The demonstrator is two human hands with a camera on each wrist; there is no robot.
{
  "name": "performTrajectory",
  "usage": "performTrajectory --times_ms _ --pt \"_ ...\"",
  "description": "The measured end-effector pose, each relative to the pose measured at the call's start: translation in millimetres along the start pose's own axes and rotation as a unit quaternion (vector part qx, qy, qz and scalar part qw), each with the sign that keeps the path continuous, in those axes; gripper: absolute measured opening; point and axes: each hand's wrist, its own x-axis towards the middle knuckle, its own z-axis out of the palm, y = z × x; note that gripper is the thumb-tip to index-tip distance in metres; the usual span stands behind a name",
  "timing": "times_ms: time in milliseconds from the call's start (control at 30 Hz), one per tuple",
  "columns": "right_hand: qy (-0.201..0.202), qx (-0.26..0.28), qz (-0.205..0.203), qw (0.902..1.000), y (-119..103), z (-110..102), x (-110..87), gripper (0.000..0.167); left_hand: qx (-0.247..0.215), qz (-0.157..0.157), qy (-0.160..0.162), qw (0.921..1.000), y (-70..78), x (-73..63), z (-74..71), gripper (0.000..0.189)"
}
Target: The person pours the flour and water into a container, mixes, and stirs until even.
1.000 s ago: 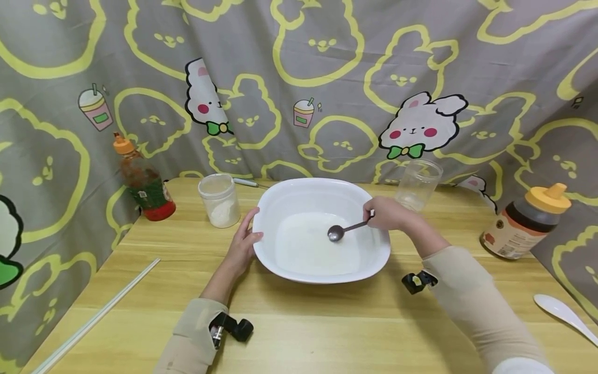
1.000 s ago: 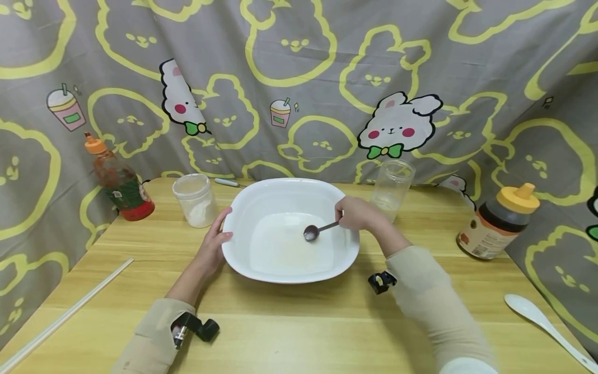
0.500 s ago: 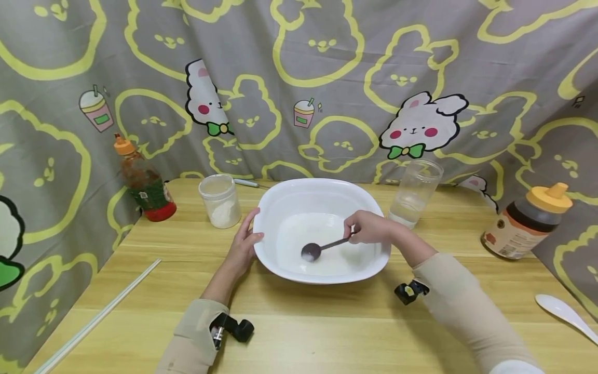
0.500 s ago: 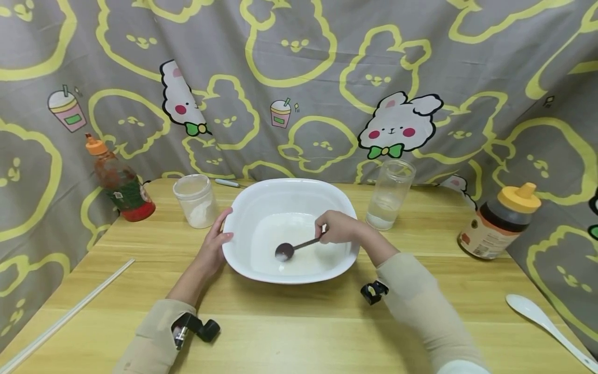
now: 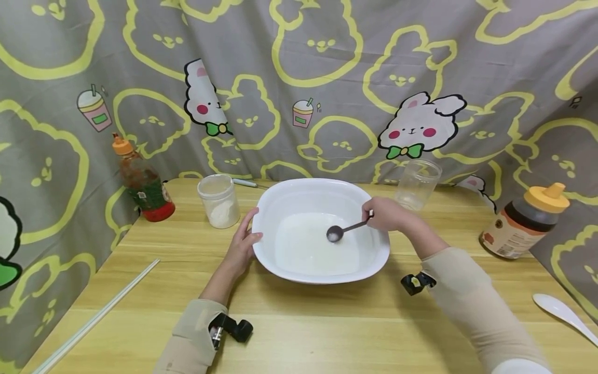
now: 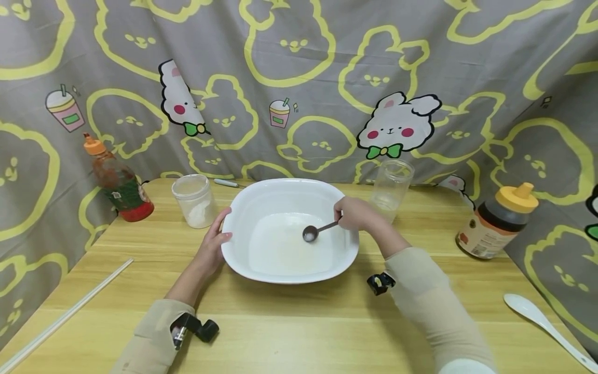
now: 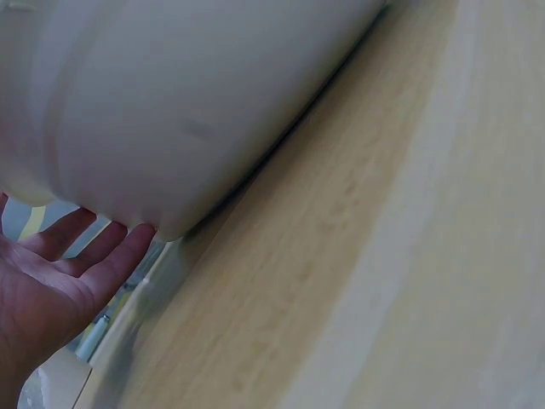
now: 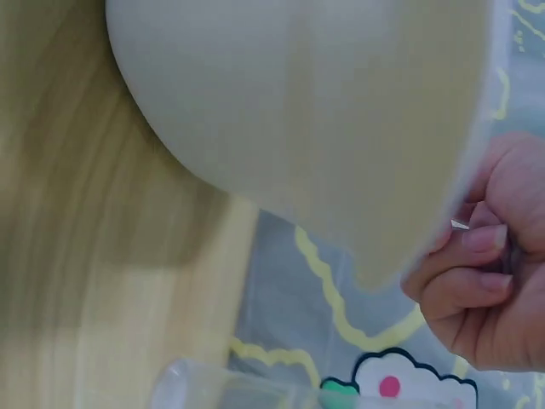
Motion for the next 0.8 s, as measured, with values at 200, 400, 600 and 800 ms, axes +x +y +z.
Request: performTrajectory --times_ms 200,400,600,800 --pt "0.006 0.057 -0.02 0.9982 -7 16 15.7 0.009 -0.005 0.002 -0.002 1.0 0.7 -0.5 0.5 0.061" --pt "-0.046 0.145 -0.075 0.9856 -14 31 21.1 0.005 -0.005 0.004 -0.004 1.0 1.6 -1.1 1.8 0.062" --pt "-0.103 0.147 -0.104 0.9783 -16 27 10.8 0.007 0.0 -0.002 -0.001 1.0 1.3 -1.2 1.8 0.062" --pt "-0.104 0.088 -0.079 0.9875 -6 6 -3.0 0.012 0.001 -0.003 0.003 1.0 1.3 -0.8 0.2 0.062"
